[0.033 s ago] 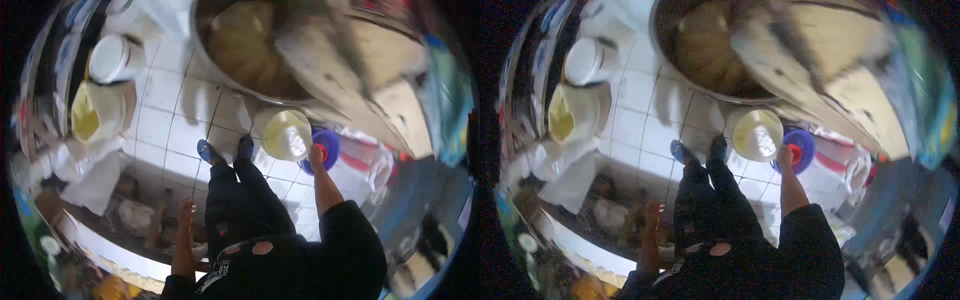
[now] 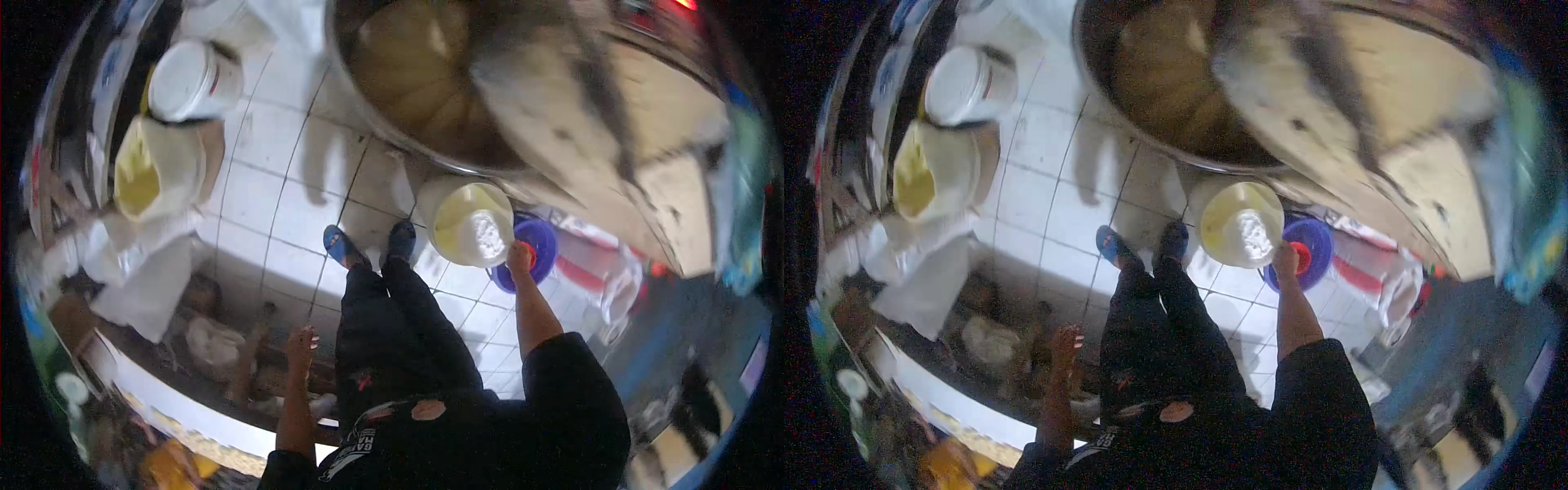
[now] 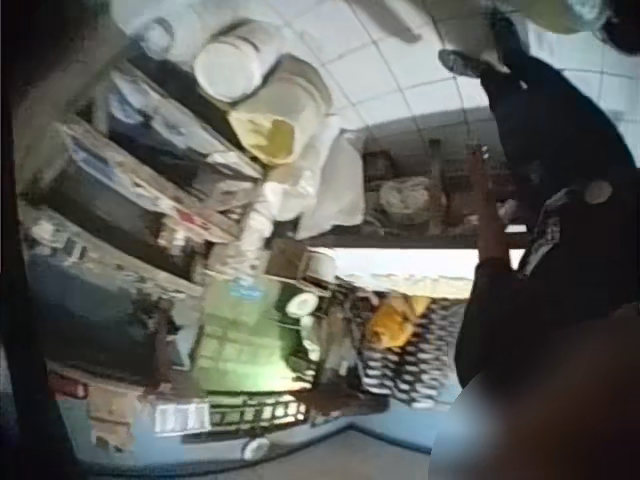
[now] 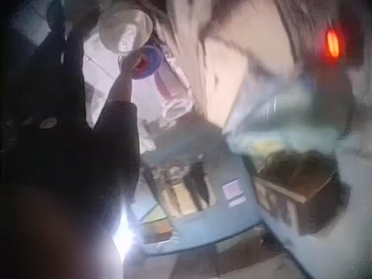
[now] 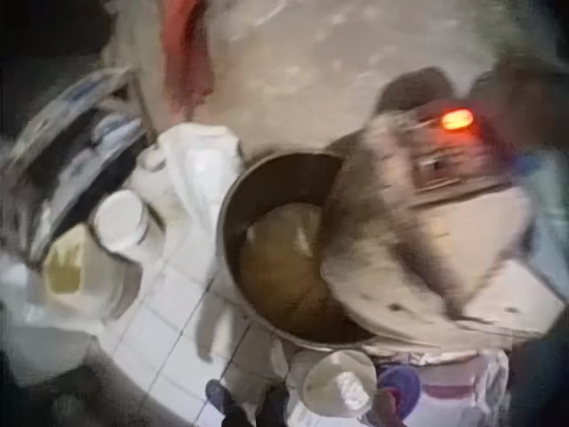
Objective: The person weighs liquid, powdered ingredients, and margarine on a digital scale using plastic containers. The person then adds the ingredients into an industrial dough mixer and handles the dough inside the mixing bowl by hand.
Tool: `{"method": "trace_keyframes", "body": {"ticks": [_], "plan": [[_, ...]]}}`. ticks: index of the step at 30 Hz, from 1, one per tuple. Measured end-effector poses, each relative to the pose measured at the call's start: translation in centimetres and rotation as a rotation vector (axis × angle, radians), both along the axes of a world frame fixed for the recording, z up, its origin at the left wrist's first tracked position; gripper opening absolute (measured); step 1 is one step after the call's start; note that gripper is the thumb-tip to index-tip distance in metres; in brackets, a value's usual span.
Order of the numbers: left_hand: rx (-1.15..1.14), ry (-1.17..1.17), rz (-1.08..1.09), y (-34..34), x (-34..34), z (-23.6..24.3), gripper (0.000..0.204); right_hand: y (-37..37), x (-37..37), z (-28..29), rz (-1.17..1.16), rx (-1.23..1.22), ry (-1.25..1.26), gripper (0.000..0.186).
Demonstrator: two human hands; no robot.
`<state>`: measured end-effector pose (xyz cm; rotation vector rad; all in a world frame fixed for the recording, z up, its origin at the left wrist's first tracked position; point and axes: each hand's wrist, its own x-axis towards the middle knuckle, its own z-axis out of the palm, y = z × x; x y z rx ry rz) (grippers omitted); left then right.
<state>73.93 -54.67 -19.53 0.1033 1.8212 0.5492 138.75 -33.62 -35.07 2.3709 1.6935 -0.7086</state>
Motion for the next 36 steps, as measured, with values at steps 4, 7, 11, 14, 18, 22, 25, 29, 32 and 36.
{"method": "trace_keyframes", "body": {"ticks": [4, 7, 11, 14, 18, 22, 25, 29, 32, 36], "plan": [[-0.081, 0.072, -0.251, -2.8, 2.3, -0.7, 0.042, 3.0, 0.9, -5.0, 0.696, -0.357, -0.409, 0.024], [-0.191, 0.038, 0.077, -9.4, 2.7, -4.9, 0.043, 7.7, -7.4, -9.9, 0.329, -0.499, -0.350, 0.022], [-0.260, -0.040, 0.107, -13.8, 4.6, -7.6, 0.042, 11.8, -11.5, -13.3, 0.432, -0.675, -0.482, 0.022], [-0.247, -0.032, 0.123, -13.9, 6.0, -6.6, 0.040, 11.7, -10.7, -14.5, 0.564, -0.744, -0.583, 0.022], [-0.294, -0.020, 0.161, -16.1, 5.8, -6.5, 0.035, 12.0, -10.7, -15.0, 0.393, -0.592, -0.349, 0.025], [-0.088, -0.057, 0.090, -16.3, 5.3, -7.6, 0.034, 13.5, -3.2, -13.5, 0.363, -0.267, -0.235, 0.026], [-0.127, 0.028, 0.074, -11.7, 5.1, -2.4, 0.034, 10.4, -0.5, -9.1, 0.745, -0.315, -0.281, 0.020], [0.021, 0.026, 0.212, -12.0, 3.4, 3.9, 0.037, 7.1, -3.1, -0.8, 1.046, -0.271, -0.210, 0.016], [0.077, 0.046, 0.264, -11.6, 2.0, 5.9, 0.034, 6.3, -6.8, 3.5, 1.419, -0.029, -0.223, 0.023], [0.199, 0.112, 0.202, -9.4, 0.4, 7.1, 0.029, 12.0, -13.7, 1.8, 0.900, -0.409, 0.144, 0.023]]}}
